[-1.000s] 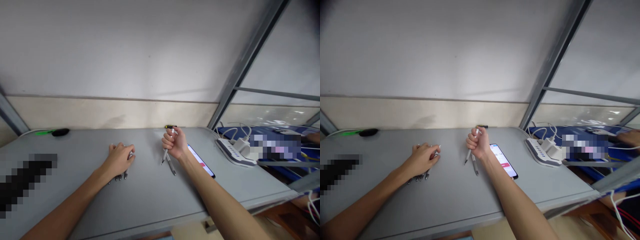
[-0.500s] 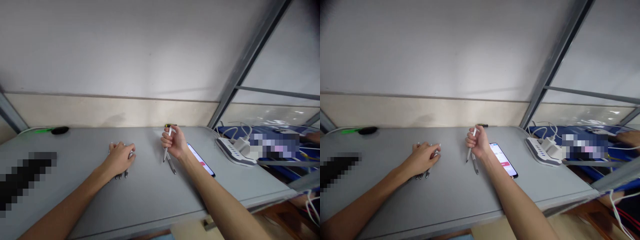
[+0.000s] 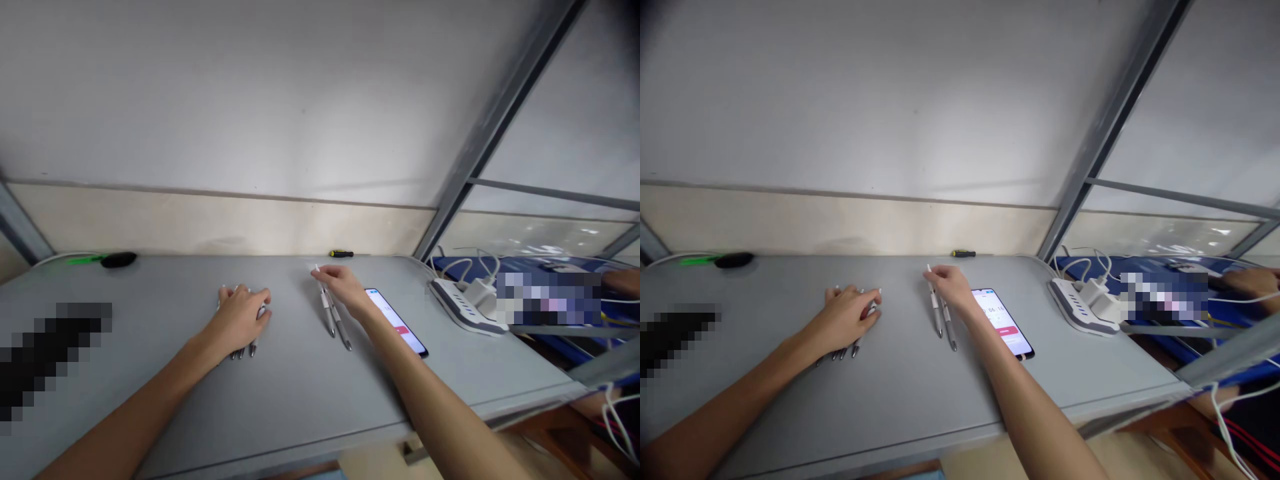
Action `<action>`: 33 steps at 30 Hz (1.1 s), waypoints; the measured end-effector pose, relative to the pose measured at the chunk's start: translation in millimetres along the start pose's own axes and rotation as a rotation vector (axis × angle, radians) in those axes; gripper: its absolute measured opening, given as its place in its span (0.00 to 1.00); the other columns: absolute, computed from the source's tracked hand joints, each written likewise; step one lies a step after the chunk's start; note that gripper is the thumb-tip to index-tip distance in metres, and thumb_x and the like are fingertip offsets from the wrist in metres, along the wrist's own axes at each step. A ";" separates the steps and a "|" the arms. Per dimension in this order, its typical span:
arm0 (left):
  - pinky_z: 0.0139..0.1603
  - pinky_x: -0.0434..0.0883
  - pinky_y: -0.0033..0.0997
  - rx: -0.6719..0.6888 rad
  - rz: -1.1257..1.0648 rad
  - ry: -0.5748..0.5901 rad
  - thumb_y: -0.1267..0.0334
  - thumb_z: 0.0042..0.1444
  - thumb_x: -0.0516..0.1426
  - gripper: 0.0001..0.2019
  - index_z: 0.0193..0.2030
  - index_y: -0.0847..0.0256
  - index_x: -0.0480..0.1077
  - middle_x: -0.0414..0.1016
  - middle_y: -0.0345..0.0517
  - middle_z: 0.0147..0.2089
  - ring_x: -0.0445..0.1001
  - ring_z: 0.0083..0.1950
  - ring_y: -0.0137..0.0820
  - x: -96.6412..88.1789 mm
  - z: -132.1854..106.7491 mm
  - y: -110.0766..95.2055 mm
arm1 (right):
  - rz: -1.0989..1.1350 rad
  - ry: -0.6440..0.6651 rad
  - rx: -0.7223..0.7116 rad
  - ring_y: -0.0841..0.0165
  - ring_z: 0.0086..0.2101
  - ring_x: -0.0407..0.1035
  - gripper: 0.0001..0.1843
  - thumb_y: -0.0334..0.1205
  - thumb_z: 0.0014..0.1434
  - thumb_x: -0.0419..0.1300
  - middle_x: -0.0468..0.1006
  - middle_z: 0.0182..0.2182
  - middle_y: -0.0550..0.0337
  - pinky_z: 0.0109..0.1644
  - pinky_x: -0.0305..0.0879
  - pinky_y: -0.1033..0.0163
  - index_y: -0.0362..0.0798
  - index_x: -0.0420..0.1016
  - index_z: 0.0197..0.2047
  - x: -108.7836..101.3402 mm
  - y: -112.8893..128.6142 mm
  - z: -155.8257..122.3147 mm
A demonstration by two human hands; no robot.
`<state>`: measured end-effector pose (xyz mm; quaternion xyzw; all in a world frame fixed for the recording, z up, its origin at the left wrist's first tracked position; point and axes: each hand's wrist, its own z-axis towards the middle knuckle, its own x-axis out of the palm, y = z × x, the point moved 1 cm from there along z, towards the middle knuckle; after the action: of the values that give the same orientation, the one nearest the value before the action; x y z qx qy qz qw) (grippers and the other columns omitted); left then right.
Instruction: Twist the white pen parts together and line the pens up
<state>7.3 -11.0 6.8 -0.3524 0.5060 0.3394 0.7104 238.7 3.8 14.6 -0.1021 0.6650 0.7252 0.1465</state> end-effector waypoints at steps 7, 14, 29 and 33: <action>0.42 0.55 0.41 0.022 0.008 -0.028 0.61 0.58 0.50 0.06 0.34 0.56 0.67 0.71 0.42 0.25 0.68 0.38 0.39 4.4 0.6 3.5 | -0.762 -0.098 0.033 0.51 0.49 0.60 0.16 0.48 0.51 0.60 0.74 0.43 0.49 0.46 0.55 0.53 0.50 0.79 0.39 1.6 -8.9 0.2; 0.43 0.55 0.40 0.021 0.015 -0.024 0.61 0.58 0.49 0.07 0.35 0.56 0.67 0.71 0.42 0.25 0.68 0.39 0.39 4.1 -0.1 2.9 | -0.861 0.023 0.061 0.52 0.50 0.61 0.17 0.45 0.52 0.58 0.72 0.46 0.49 0.46 0.57 0.53 0.53 0.78 0.45 0.0 -7.5 -2.1; 0.44 0.55 0.44 0.005 -0.014 0.010 0.60 0.58 0.49 0.07 0.36 0.56 0.68 0.73 0.42 0.25 0.68 0.40 0.39 2.6 0.9 2.8 | -0.774 0.084 0.064 0.65 0.39 0.70 0.23 0.36 0.48 0.60 0.72 0.47 0.49 0.40 0.62 0.66 0.45 0.75 0.49 -7.7 -13.7 3.7; 0.44 0.55 0.45 0.020 -0.044 -0.007 0.61 0.55 0.51 0.06 0.36 0.55 0.68 0.72 0.42 0.24 0.68 0.39 0.40 4.3 0.5 5.0 | -0.731 0.007 0.037 0.66 0.34 0.70 0.21 0.38 0.50 0.60 0.71 0.47 0.47 0.38 0.62 0.64 0.45 0.75 0.49 -9.7 -14.7 3.2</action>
<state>4.5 -7.5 2.0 -0.3551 0.4992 0.3198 0.7228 253.0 7.2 4.5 -0.3329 0.5980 0.6124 0.3956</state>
